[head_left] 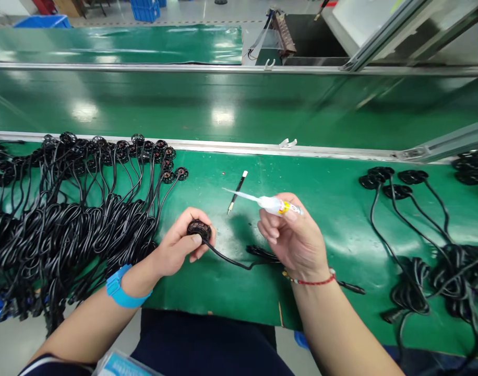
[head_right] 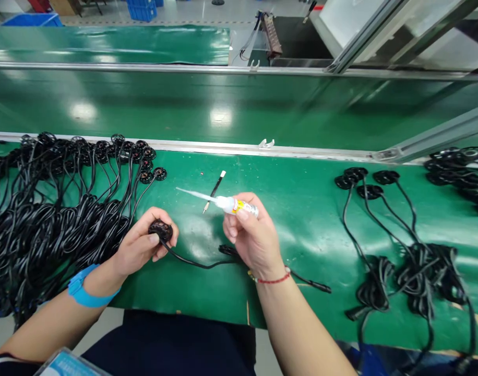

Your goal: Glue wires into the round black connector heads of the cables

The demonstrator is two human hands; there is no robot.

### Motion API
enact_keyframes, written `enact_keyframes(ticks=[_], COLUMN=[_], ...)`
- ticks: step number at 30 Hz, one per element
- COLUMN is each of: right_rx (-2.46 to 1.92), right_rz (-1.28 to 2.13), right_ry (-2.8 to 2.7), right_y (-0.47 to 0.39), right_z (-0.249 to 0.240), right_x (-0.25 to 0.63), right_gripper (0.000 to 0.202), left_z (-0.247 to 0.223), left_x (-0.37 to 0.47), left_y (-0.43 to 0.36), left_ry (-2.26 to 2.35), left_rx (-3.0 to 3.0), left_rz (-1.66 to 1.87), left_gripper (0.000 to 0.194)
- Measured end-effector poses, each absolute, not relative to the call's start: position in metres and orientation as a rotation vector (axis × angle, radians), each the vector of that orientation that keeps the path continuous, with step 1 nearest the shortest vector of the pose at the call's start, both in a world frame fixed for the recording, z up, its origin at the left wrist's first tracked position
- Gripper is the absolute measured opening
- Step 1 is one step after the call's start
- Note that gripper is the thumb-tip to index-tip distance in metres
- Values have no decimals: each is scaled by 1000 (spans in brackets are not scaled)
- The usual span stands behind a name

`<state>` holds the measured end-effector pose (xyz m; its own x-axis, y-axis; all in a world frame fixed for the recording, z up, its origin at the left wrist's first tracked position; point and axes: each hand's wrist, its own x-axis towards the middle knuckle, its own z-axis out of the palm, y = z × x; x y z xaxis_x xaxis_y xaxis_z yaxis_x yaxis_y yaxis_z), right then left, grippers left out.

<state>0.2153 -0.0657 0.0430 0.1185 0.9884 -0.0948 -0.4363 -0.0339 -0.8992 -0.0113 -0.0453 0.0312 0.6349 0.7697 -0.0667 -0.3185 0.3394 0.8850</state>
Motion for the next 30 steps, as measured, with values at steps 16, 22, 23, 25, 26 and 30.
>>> enact_keyframes(ticks=[16,22,23,25,26,30], right_rx=[-1022,-1135,-1135,-1145,-1156,-1180], right_rz=[1279,827,771,685,652,558], right_ry=[-798,-1149,-1206,-1287,-1313,-1366], right_y=[-85,-104,-107,-110,-110,-112], right_z=[49,43,42,42,42,46], right_x=[213,217,217,218,218,217], right_gripper=[19,27,27,26,25,21], left_z=[34,28,27,24,24,25], left_x=[-2,-3,-3,-3,-3,-2], left_y=[-44,-46,-46,-47,-47,-48], left_ry=[570,576,577,578,579,596], left_rx=[678,787,807,842,858,913], left_rz=[661,711,719,723,721,703], left_gripper=[22,18,17,16,16,16])
